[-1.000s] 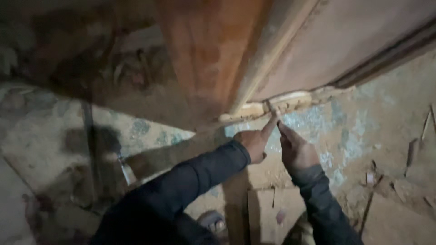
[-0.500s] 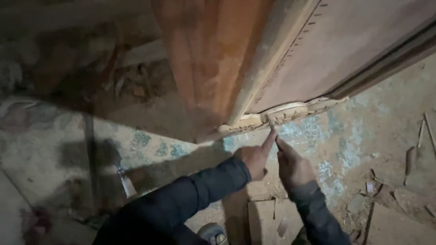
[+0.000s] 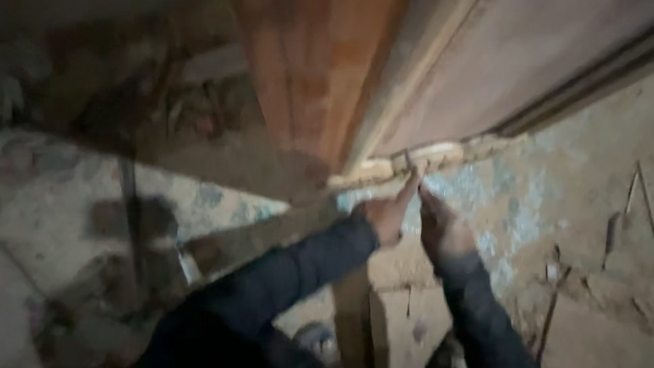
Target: The person uses a small carving knife to carve a decorative floral pattern into the edge of a wooden frame. They hold the frame steady with one hand while carefully removing wood shavings with the other.
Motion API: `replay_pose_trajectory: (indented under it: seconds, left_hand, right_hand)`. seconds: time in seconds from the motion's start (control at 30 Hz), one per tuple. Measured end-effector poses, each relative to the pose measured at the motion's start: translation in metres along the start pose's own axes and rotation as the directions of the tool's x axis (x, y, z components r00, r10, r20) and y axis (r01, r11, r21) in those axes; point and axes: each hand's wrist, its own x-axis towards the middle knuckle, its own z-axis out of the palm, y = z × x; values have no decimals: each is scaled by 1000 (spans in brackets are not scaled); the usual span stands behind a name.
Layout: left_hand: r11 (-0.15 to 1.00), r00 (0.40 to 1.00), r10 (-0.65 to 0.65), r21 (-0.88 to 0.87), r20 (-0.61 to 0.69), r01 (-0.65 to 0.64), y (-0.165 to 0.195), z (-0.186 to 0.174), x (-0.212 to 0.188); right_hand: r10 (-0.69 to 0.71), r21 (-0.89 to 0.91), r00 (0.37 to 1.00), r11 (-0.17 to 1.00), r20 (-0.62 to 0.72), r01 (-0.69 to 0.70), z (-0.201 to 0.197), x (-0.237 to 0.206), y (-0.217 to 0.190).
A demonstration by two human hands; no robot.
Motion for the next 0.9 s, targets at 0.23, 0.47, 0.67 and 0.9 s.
replay_pose_trajectory:
  seconds: [0.23,0.47,0.67,0.9]
  left_hand:
    - [999,996,-36,11,87,35,9,-4,-8]
    - [996,996,-76,57,56,73,10,-9,-4]
    - [998,1000,-25,49,-15,26,1,5,-3]
    - [999,1000,-12,-45,-10,11,3,11,-5]
  right_hand:
    - [186,-8,980,983,68,-185,-4,-5,-6]
    - [3,28,1000,1000,-11,-3,-7,3,-16]
    - [210,-72,972,977,105,-203,-7,1,-19]
    - [146,-46,985,989,94,-142,-11,1,-15]
